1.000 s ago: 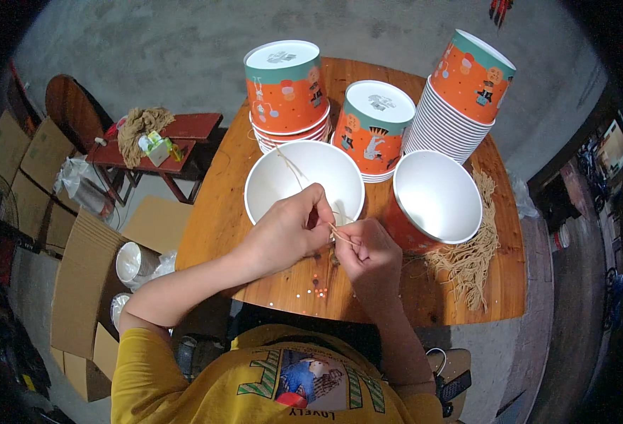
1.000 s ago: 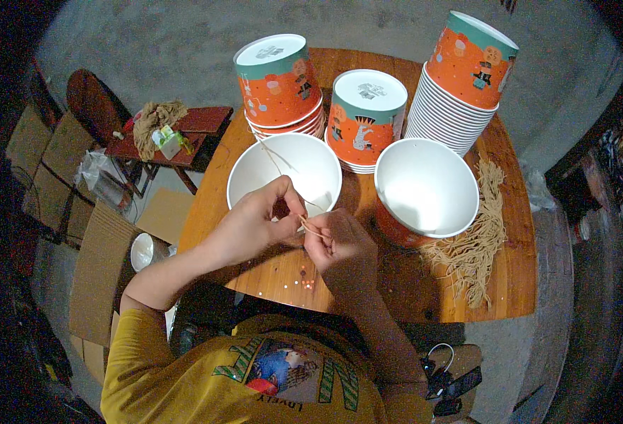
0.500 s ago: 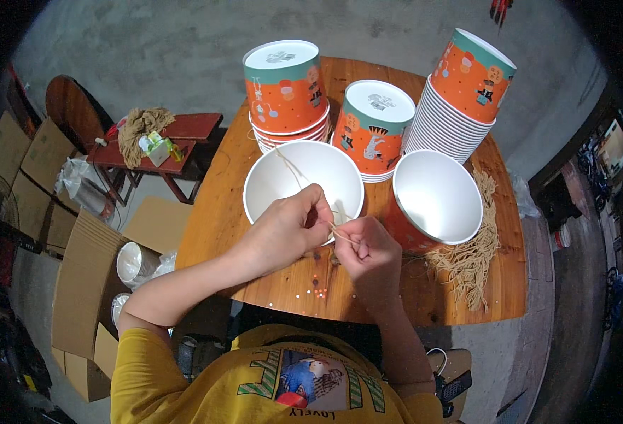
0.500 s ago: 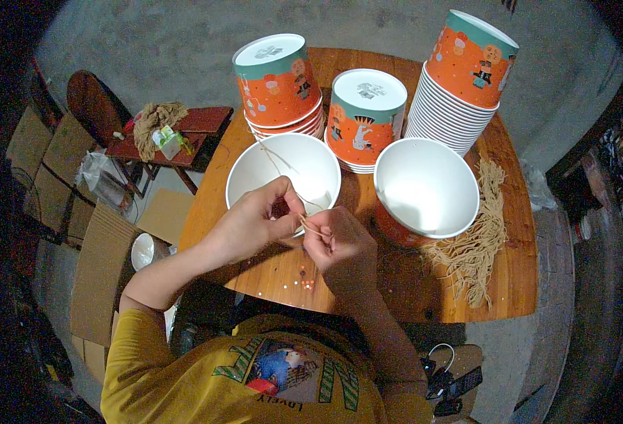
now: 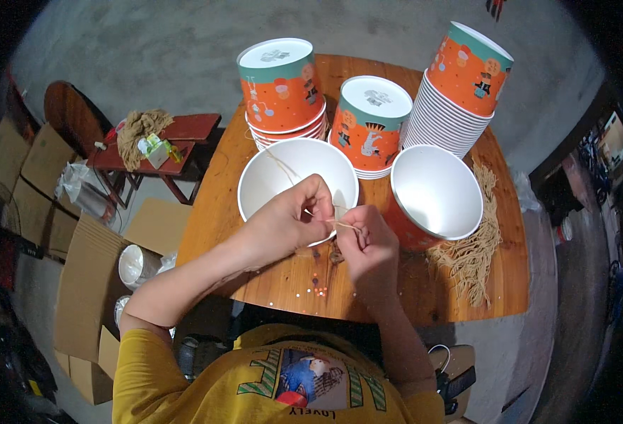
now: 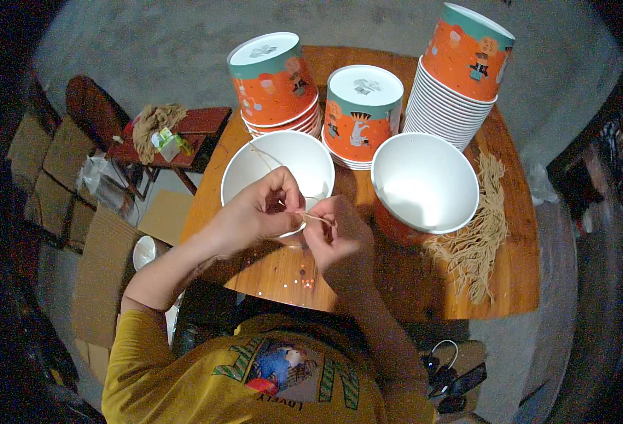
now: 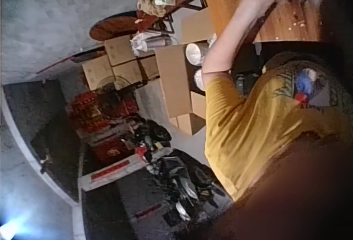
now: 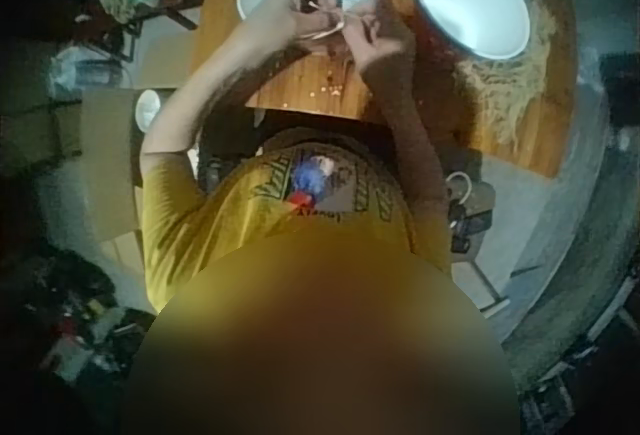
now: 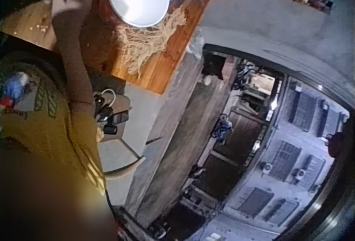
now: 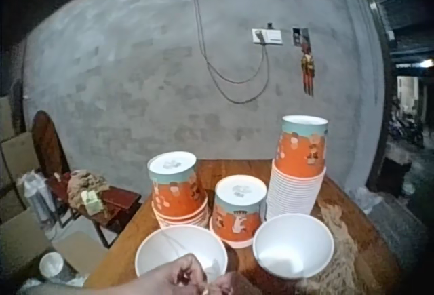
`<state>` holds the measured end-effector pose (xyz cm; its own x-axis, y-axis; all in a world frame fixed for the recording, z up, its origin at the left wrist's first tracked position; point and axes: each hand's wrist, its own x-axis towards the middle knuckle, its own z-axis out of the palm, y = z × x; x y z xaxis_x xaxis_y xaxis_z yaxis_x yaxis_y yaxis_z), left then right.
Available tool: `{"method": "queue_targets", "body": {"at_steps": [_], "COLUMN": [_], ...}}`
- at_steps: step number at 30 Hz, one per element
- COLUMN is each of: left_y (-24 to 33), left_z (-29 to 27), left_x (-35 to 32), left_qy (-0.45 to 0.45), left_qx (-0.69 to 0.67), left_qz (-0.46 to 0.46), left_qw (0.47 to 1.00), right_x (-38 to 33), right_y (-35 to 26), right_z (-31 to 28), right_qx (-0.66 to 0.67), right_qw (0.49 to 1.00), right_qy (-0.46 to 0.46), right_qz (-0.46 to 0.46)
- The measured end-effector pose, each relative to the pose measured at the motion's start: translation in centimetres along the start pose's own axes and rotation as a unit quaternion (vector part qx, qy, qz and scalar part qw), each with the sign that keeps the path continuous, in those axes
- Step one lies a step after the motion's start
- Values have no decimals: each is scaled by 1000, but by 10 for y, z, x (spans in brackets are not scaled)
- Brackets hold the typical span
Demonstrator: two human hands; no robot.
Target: Assembling and preparing festive paper cups by placing items inside and managing strings.
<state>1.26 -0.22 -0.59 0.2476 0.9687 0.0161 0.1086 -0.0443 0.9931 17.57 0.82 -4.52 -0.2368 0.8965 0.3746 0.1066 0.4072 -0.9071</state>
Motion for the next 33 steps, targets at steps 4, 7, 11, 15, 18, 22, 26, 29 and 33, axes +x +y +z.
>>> {"method": "queue_targets", "body": {"at_steps": [4,7,11,15,18,22,26,29,33], "left_y": [6,3,2,6,10,10,8,6,11], "left_z": [-1,-4,-5,-4,-3,-3,-6,-7,-3], "left_x": [3,8,10,9,8,7,7,8,8], "left_qy": [-12,-19,-22,-14,-20,-10,-14,-14,-15], "left_qx": [-29,-62,-106,-88,-86,-76,-77,-78,-84], "left_qz": [-24,-36,-56,-71,-62,-77,-84,-83,-89], "left_qw": [999,997,993,994,994,994,993,993,992], "right_x": [2,4,3,3,5,7,7,1,-1], "right_y": [5,8,-3,-5,7,13,1,3,-4], "right_z": [0,0,-8,-8,-8,-7,-8,-10,-13], "right_qx": [38,79,44,-2,-14,20,-6,-60,-117], "right_qw": [999,997,999,1000,1000,1000,1000,997,988], "right_qy": [-4,-4,-16,-11,-12,-12,-3,13,27], "right_qz": [8,10,24,10,-11,-9,9,-38,-99]}}
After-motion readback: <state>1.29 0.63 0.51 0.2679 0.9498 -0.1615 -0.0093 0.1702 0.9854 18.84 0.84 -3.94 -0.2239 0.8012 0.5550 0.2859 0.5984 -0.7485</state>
